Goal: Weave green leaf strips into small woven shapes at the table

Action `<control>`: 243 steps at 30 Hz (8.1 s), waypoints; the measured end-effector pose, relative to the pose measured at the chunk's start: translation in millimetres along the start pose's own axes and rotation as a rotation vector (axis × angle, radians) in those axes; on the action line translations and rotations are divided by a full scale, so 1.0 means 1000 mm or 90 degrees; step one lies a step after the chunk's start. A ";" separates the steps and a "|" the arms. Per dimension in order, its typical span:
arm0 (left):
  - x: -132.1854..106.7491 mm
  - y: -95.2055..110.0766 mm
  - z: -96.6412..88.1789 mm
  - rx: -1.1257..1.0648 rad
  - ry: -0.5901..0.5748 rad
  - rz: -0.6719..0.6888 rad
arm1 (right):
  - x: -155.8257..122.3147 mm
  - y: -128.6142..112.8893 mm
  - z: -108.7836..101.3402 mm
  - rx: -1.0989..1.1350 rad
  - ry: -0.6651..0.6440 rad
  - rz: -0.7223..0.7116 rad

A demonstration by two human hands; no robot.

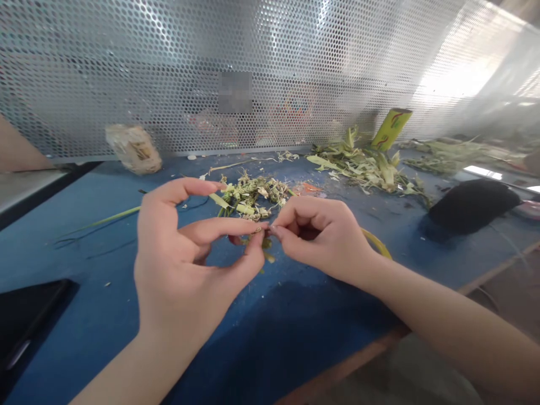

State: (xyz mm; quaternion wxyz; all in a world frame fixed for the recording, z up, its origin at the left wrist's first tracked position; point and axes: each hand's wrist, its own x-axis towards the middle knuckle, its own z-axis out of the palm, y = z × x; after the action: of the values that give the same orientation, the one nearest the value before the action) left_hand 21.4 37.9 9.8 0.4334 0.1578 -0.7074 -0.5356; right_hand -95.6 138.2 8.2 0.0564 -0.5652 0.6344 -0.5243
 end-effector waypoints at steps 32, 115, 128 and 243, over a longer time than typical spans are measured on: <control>0.001 0.001 0.002 0.032 0.004 0.027 | 0.003 0.000 -0.001 0.041 -0.006 0.045; 0.010 -0.001 -0.001 -0.058 -0.024 -0.079 | 0.004 0.005 -0.012 -0.208 -0.046 -0.237; 0.009 -0.002 0.000 -0.011 -0.040 -0.036 | 0.008 0.012 -0.016 -0.398 -0.061 -0.394; 0.020 -0.006 -0.013 -0.080 -0.143 -0.025 | 0.007 0.012 0.008 0.236 -0.093 0.078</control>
State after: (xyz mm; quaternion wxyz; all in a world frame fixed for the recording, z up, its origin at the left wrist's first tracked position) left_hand 18.6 13.8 13.9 0.3503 0.0830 -0.7130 -0.6016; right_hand -100.3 125.7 -0.8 0.2369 -0.5424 0.5544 -0.5851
